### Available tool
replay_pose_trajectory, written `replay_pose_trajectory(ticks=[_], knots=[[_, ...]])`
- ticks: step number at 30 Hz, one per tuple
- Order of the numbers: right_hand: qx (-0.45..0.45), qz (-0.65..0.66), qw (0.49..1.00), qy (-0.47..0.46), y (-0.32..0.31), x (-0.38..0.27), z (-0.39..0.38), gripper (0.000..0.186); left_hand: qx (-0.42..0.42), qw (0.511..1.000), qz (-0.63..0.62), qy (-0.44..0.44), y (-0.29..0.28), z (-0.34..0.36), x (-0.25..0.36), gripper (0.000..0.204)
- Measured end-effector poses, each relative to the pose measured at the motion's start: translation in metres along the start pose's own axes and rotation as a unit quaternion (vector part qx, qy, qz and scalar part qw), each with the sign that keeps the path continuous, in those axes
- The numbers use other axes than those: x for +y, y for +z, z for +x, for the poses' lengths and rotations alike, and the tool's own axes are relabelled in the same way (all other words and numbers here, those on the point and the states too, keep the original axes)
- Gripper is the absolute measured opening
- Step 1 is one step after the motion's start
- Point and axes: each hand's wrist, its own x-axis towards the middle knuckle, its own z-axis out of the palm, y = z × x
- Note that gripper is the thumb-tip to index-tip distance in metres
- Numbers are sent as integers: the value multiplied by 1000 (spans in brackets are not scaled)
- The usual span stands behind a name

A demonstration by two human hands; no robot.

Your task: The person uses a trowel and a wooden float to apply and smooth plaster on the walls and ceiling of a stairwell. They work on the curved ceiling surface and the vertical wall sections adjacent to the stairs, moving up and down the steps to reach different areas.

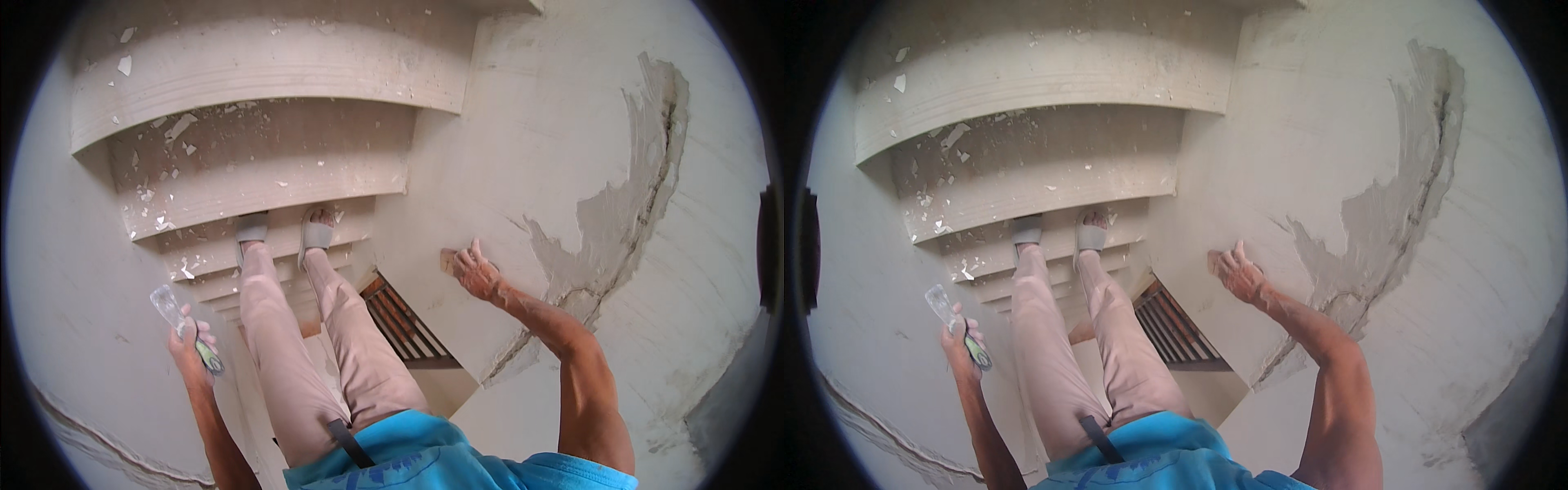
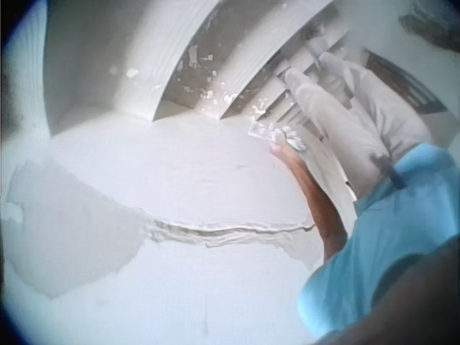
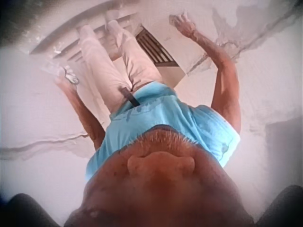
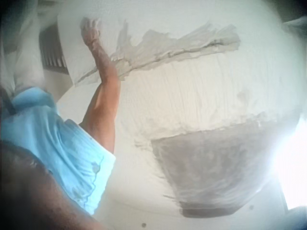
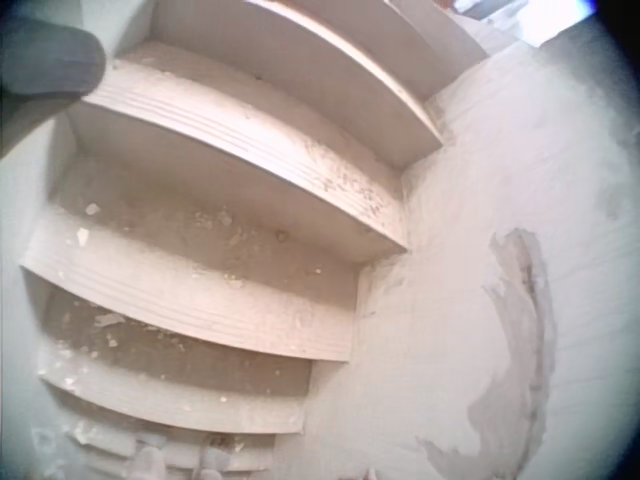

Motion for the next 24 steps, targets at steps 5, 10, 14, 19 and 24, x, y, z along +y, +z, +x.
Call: replay_pose_trajectory(ticks=[5,10,14,19,24], knots=[[-74,-36,996,-29,-20,3,3,29,1,1000,-26,-18,1,1,-6,39],[-72,-53,996,-13,-8,12,11,26,-13,1000,0,-3,10,-2,10,39],[-40,-50,992,109,-13,80,30,27,-17,1000,6,13,10,-3,16,39],[-34,-106,958,263,-40,202,28,31,-19,1000,23,10,3,-2,22,38],[-2,-131,935,331,-63,206,17,40,-7,999,33,1,-17,5,7,37]])
